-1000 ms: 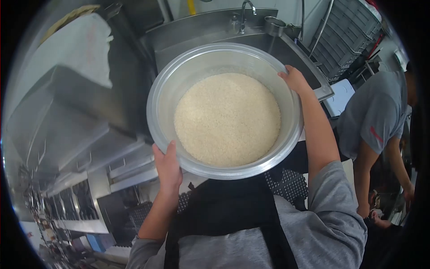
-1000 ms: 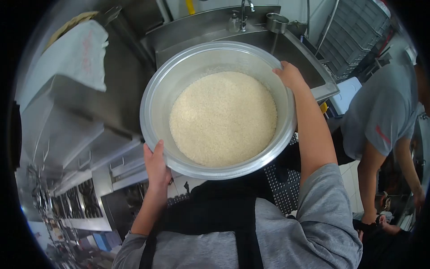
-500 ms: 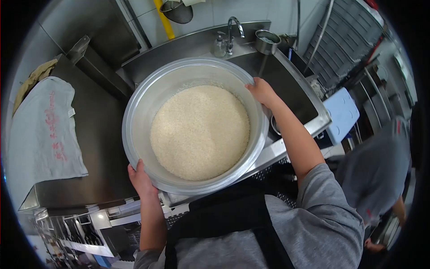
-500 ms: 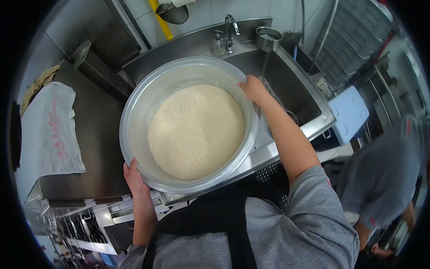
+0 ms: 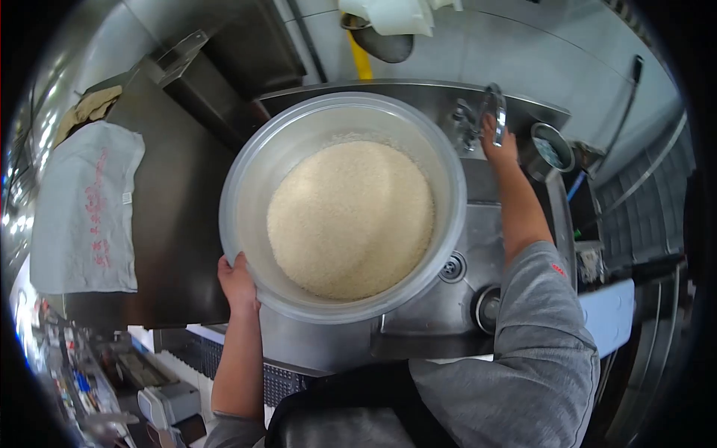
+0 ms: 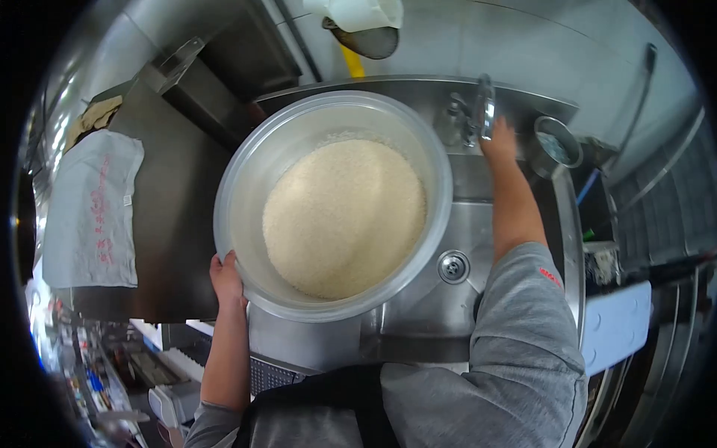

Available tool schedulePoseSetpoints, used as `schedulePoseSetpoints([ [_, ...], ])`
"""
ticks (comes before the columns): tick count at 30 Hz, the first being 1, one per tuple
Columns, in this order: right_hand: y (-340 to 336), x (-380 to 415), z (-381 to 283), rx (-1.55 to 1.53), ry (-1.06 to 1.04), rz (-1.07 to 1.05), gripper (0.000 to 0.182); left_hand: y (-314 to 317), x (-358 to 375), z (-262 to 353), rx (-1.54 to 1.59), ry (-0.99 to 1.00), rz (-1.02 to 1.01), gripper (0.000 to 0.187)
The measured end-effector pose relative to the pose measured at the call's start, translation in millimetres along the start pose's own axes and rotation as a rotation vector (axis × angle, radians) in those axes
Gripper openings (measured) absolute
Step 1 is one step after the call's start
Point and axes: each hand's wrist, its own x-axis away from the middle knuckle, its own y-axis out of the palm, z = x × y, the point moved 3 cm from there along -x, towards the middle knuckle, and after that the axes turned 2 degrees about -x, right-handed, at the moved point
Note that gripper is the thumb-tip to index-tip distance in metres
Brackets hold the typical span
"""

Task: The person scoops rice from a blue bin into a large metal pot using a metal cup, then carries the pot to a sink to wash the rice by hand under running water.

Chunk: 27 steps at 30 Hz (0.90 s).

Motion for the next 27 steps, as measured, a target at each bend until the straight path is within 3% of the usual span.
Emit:
schedulePoseSetpoints([
  [3,40.0,-1.7,3.6,-0.058,-0.049,0.041,0.056,-4.4,7.6,-1.7,-0.15,0.008,0.039,0.024],
  [4,15.4,12.1,-6.5,0.006,-0.106,-0.01,0.057,-4.2,2.9,-1.1,-0.167,0.004,0.055,0.024],
  [8,33.1,58.1,-11.1,0.081,-0.084,0.037,0.056,9.0,-1.8,-2.7,-0.144,-0.004,0.043,0.023],
  [10,42.9,94.3,-12.3,-0.014,0.355,0.226,0.057,5.7,-2.0,-0.3,-0.141,0.002,0.042,0.023],
  [12,40.5,75.2,-12.5,-0.023,0.277,0.224,0.063,5.8,-3.4,-4.3,-0.168,0.021,0.039,0.023],
  [14,20.3,47.6,-20.9,-0.116,0.011,0.463,0.068,9.0,0.2,4.1,-0.202,0.006,0.041,0.022],
  [15,23.6,40.4,-18.8,-0.112,0.014,0.447,0.068,10.4,3.2,6.3,-0.226,-0.002,0.031,0.022],
  [17,27.0,24.7,-18.1,0.024,-0.061,0.197,0.075,4.5,0.3,0.9,-0.217,0.004,0.021,0.022],
  [18,22.9,23.4,-21.3,0.024,-0.062,0.202,0.075,4.2,-0.7,1.7,-0.2,0.013,0.027,0.022],
  [20,23.8,23.3,-26.4,-0.018,0.05,0.012,0.083,4.8,-0.8,1.6,-0.218,0.012,0.018,0.022],
  [21,20.8,33.1,-35.7,-0.018,0.045,0.012,0.083,4.5,0.0,2.2,-0.241,0.01,0.003,0.023],
  [23,18.6,67.6,-41.9,-0.059,0.437,-0.133,0.086,0.5,-3.9,-4.4,-0.239,0.027,0.013,0.024],
  [27,40.1,76.1,-41.4,-0.285,0.543,-0.012,0.083,-0.7,-9.0,-9.5,-0.239,0.057,0.04,0.025],
])
